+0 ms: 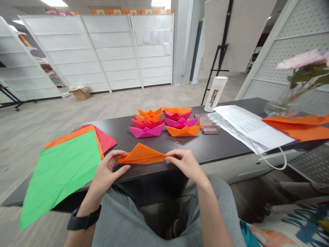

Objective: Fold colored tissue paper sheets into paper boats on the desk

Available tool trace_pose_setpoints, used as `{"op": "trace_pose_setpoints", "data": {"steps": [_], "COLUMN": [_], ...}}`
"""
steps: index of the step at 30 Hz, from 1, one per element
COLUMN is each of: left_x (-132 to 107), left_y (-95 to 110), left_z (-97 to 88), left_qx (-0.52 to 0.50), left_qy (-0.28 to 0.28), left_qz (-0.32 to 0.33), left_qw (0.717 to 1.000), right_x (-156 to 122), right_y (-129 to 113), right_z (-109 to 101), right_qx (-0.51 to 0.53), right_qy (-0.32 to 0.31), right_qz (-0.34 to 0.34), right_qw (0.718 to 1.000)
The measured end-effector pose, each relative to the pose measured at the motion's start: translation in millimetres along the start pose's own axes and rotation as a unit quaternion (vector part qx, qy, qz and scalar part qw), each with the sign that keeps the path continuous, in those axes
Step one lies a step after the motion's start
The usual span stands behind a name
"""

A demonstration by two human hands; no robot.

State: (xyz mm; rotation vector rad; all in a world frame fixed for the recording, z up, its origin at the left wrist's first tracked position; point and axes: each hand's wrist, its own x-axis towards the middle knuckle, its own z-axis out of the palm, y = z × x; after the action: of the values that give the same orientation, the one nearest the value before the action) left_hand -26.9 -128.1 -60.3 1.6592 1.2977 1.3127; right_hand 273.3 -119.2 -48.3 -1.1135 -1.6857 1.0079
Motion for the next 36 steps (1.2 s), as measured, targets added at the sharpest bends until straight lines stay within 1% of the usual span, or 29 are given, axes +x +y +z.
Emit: {"op": "trace_pose_setpoints", "data": {"steps": [4, 8, 11, 13, 15, 17, 19, 23, 28, 30, 36], "left_x": [-2.0, -0.6, 1.5, 2.5, 2.9, 2.9, 2.6, 2.2, 3.3, 3.5, 2.0], "left_y": [-0.5, -4.0, -3.0, -0.6, 1.8, 2.7, 1.6, -3.2, -1.8, 0.3, 2.8], "left_z": [-2.0, -3.5, -1.4, 0.8, 2.2, 2.5, 1.8, 0.1, 0.8, 0.4, -3.0], "left_qx": [-0.028, -0.026, -0.013, -0.02, -0.025, -0.017, -0.013, -0.037, -0.024, -0.022, 0.0], "left_qy": [0.018, 0.022, 0.028, 0.035, 0.038, 0.03, 0.024, 0.042, 0.05, 0.044, 0.002], "left_qz": [-0.011, -0.05, -0.06, -0.047, -0.021, -0.001, -0.009, -0.045, -0.043, -0.035, 0.011], "left_qw": [0.999, 0.998, 0.998, 0.998, 0.999, 0.999, 1.0, 0.997, 0.998, 0.998, 1.0], "right_x": [2.5, 5.3, 6.1, 6.2, 6.2, 6.3, 6.4, 6.5, 6.4, 6.4, 6.6], "right_y": [6.3, 11.4, 13.3, 13.9, 14.4, 14.7, 15.0, 14.9, 13.7, 13.4, 12.7], "right_z": [-3.8, -3.6, -3.0, -2.9, -2.9, -3.0, -3.2, -3.6, -3.5, -3.3, -2.9], "right_qx": [0.036, 0.046, 0.054, 0.054, 0.05, 0.048, 0.047, 0.051, 0.056, 0.056, 0.051], "right_qy": [0.017, 0.022, 0.024, 0.024, 0.025, 0.027, 0.029, 0.032, 0.028, 0.028, 0.038], "right_qz": [0.04, 0.047, 0.048, 0.049, 0.05, 0.05, 0.05, 0.051, 0.053, 0.051, 0.05], "right_qw": [0.998, 0.998, 0.997, 0.997, 0.997, 0.997, 0.997, 0.997, 0.997, 0.997, 0.997]}}
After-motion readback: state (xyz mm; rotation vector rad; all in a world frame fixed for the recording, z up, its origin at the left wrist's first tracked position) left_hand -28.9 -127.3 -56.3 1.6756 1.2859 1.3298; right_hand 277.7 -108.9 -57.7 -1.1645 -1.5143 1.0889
